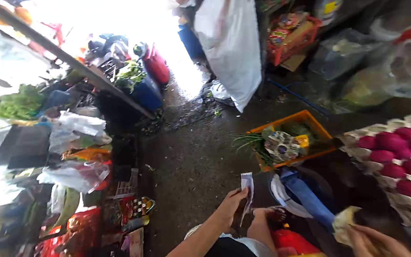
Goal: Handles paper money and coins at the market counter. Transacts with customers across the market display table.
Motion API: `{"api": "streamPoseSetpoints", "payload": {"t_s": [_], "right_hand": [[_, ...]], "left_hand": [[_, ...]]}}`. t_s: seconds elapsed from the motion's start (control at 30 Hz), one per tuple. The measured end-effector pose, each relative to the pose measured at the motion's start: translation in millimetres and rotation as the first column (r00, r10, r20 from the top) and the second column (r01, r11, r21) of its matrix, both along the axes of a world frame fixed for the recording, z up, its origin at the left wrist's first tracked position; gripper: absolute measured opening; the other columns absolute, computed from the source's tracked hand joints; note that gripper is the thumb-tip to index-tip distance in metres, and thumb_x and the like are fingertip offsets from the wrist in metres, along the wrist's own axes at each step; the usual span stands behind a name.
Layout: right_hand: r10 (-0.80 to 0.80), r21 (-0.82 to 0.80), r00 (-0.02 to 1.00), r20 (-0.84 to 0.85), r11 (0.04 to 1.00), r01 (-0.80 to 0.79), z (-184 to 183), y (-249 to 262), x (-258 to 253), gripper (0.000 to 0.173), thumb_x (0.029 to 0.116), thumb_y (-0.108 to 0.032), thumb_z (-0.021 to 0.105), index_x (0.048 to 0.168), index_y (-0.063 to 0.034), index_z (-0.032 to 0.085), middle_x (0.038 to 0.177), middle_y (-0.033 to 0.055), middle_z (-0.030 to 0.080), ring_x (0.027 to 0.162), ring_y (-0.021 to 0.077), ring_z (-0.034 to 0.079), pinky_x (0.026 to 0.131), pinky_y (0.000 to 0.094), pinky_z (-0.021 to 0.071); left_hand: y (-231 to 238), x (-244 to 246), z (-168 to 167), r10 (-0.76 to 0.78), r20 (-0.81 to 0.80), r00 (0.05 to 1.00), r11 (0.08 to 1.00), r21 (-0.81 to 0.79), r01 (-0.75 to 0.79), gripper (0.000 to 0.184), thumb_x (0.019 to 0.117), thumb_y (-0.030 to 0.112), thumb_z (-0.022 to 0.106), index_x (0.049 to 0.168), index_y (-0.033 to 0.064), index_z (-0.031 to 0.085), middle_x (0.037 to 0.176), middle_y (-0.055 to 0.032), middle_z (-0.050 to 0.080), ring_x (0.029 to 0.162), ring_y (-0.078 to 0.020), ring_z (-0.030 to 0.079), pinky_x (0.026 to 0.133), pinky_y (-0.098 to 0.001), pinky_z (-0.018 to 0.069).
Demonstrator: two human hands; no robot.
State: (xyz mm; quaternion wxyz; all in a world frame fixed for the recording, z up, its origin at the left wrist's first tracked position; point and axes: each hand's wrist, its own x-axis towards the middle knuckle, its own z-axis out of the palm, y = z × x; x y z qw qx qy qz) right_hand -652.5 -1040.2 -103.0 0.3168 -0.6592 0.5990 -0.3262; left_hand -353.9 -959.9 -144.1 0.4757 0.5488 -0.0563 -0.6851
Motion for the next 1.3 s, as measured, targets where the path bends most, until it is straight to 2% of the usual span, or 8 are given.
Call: {"api": "streamPoseSetpoints", "payload": {"t_s": [0.23,0.43,0.6,0.7,1.0,1.1,1.17,1.3], "right_hand": [[0.479,-0.279,0.852,-0.209,0.806,-0.522,-11,67,229,0.023,0.0907,-0.024,0.067,0.094,-0.0025,0.076,0.115,0.0247,0.068,0.111,0.0469,0.063,0.095,0.0625,0.0497],[0.787,-0.316,0.575,-0.224,0.500,-0.806,40,146,379,0.020,0.0951,-0.022,0.069,0.100,-0.0027,0.074,0.101,0.0135,0.075,0.105,0.0345,0.071,0.109,0.0712,0.0326],[0.915,-0.200,0.365,-0.174,0.330,-0.923,63,211,471,0.030,0.1044,-0.015,0.058,0.118,0.0116,0.059,0.088,0.0238,0.070,0.074,0.0368,0.071,0.070,0.0535,0.0599],[0.973,-0.115,0.163,-0.164,0.145,-0.983,53,245,518,0.028,0.1046,-0.009,0.053,0.119,0.0125,0.062,0.092,0.0270,0.071,0.078,0.0402,0.072,0.071,0.0574,0.0596],[0.926,0.194,-0.339,0.166,-0.368,-0.909,37,352,644,0.051,0.1009,-0.030,0.063,0.142,-0.0011,0.051,0.108,0.0116,0.073,0.094,0.0177,0.073,0.086,0.0404,0.0618],[0.894,0.171,-0.404,0.193,-0.436,-0.884,38,376,684,0.040,0.1044,-0.018,0.055,0.140,0.0003,0.053,0.102,0.0114,0.073,0.087,0.0162,0.073,0.081,0.0373,0.0617],[0.864,0.169,-0.440,0.246,-0.485,-0.858,44,391,714,0.037,0.1070,-0.018,0.049,0.139,-0.0011,0.054,0.107,0.0088,0.073,0.092,0.0114,0.072,0.085,0.0321,0.0609],[0.645,0.235,-0.641,0.416,-0.757,-0.609,50,414,763,0.042,0.1080,-0.015,0.044,0.147,0.0012,0.046,0.129,0.0108,0.066,0.112,0.0104,0.067,0.100,0.0302,0.0558]], "left_hand": [[136,116,16,0.349,-0.076,0.934,0.937,0.014,-0.349,0.039,0.1107,0.041,0.038,0.114,0.0083,0.060,0.084,-0.0035,0.064,0.073,-0.0126,0.064,0.070,-0.0284,0.0566],[244,190,42,0.711,-0.075,0.699,0.701,-0.008,-0.713,0.038,0.1093,0.042,0.041,0.113,0.0102,0.062,0.088,-0.0016,0.067,0.078,-0.0111,0.066,0.075,-0.0293,0.0567],[308,222,53,0.883,-0.090,0.461,0.439,-0.193,-0.877,0.033,0.1091,0.034,0.046,0.124,0.0093,0.061,0.096,-0.0021,0.071,0.083,-0.0113,0.069,0.077,-0.0304,0.0589],[329,234,54,0.938,-0.059,0.342,0.318,-0.252,-0.914,0.034,0.1083,0.032,0.049,0.126,0.0061,0.062,0.104,-0.0049,0.072,0.090,-0.0119,0.069,0.081,-0.0311,0.0584],[396,287,47,0.933,0.274,-0.233,-0.139,-0.321,-0.937,0.047,0.0878,0.020,0.079,0.125,-0.0012,0.058,0.108,-0.0127,0.066,0.092,-0.0191,0.069,0.082,-0.0366,0.0609],[416,313,52,0.900,0.359,-0.246,-0.181,-0.205,-0.962,0.054,0.0952,0.036,0.072,0.132,-0.0001,0.056,0.103,-0.0115,0.067,0.083,-0.0156,0.066,0.073,-0.0327,0.0571],[432,333,58,0.891,0.389,-0.234,-0.157,-0.220,-0.963,0.040,0.1000,0.039,0.064,0.118,0.0032,0.066,0.091,-0.0050,0.067,0.069,-0.0085,0.060,0.060,-0.0253,0.0506],[457,366,77,0.896,0.192,-0.400,-0.310,-0.373,-0.874,0.028,0.1035,0.021,0.060,0.116,-0.0033,0.064,0.093,-0.0078,0.074,0.083,-0.0132,0.071,0.081,-0.0323,0.0608]]}}
